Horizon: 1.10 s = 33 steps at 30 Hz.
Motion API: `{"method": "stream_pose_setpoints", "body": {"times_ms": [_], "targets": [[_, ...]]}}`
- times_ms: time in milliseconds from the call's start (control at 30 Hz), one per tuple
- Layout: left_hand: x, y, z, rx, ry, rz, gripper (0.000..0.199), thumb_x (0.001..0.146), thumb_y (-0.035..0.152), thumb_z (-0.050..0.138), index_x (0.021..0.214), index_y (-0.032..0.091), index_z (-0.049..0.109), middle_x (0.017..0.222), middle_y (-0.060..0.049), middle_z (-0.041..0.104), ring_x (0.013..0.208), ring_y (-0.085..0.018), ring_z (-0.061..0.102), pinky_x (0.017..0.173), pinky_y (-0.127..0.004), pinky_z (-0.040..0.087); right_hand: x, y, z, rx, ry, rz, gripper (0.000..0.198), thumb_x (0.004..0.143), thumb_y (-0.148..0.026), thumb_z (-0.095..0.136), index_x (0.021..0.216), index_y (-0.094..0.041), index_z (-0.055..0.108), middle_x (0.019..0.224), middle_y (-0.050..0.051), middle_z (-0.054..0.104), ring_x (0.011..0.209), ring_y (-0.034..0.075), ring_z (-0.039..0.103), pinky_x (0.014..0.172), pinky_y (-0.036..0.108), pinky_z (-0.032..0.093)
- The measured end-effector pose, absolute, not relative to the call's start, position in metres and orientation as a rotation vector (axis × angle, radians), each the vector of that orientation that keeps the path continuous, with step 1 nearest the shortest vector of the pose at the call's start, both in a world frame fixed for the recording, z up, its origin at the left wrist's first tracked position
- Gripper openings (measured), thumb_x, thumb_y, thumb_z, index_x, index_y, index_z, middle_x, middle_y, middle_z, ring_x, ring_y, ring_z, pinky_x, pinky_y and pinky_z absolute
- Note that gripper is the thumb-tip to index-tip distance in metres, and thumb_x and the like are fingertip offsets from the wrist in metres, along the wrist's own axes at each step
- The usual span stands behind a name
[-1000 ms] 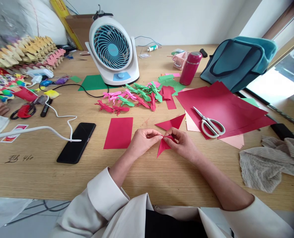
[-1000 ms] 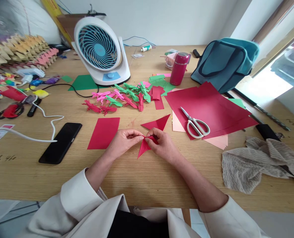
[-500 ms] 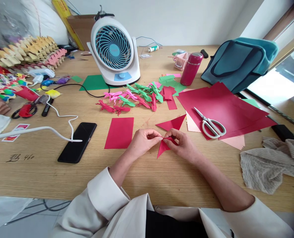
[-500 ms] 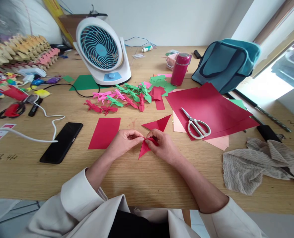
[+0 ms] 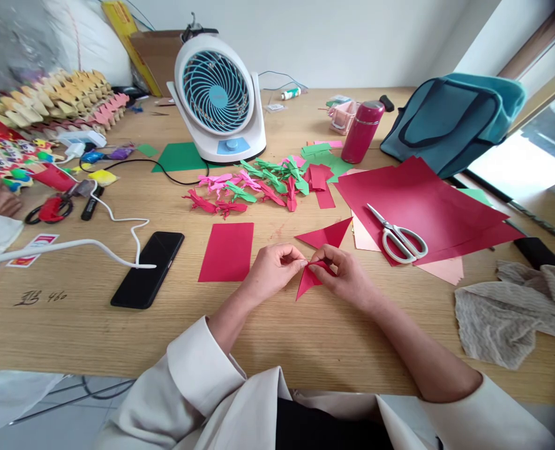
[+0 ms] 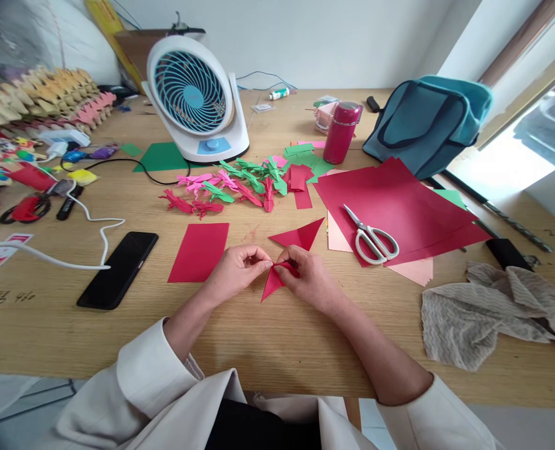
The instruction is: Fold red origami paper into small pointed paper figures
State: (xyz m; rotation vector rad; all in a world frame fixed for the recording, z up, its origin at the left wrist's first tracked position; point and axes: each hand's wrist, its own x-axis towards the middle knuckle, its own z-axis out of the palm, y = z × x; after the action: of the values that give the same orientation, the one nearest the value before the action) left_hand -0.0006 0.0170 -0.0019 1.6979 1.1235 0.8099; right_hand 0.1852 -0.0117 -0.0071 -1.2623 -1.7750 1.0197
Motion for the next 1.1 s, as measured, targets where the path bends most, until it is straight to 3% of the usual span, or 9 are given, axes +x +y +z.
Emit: {"method": "stream_pose_setpoints", "body": {"times_ms": [433, 1100], "targets": [[-0.001, 0.02, -0.004, 1.491, 1.066, 0.886, 0.026, 0.085, 0.039, 0.063, 0.086, 0.015, 0.074, 0.084, -0.005, 0.074, 0.077, -0.015, 0.064, 0.071, -0.024, 0.049, 0.186, -0.006, -0.007, -1.153, -1.311, 1.456, 0.034, 0.078, -0.051, 0.07, 0.078, -0.019, 0.057, 0.069, -0.002, 0.053, 0.06, 0.011, 0.043, 0.057, 0.025, 0.034], [0.002, 0.013, 0.004, 1.573, 0.991, 0.918, 0.017, 0.084, 0.028, 0.062, 0.075, 0.013, 0.065, 0.072, -0.001, 0.064, 0.069, -0.012, 0.057, 0.066, -0.023, 0.045, 0.185, -0.008, -0.002, -1.064, -1.383, 1.461, 0.032, 0.082, -0.048, 0.069, 0.08, -0.019, 0.058, 0.068, -0.003, 0.049, 0.061, 0.01, 0.038, 0.058, 0.025, 0.033]]}}
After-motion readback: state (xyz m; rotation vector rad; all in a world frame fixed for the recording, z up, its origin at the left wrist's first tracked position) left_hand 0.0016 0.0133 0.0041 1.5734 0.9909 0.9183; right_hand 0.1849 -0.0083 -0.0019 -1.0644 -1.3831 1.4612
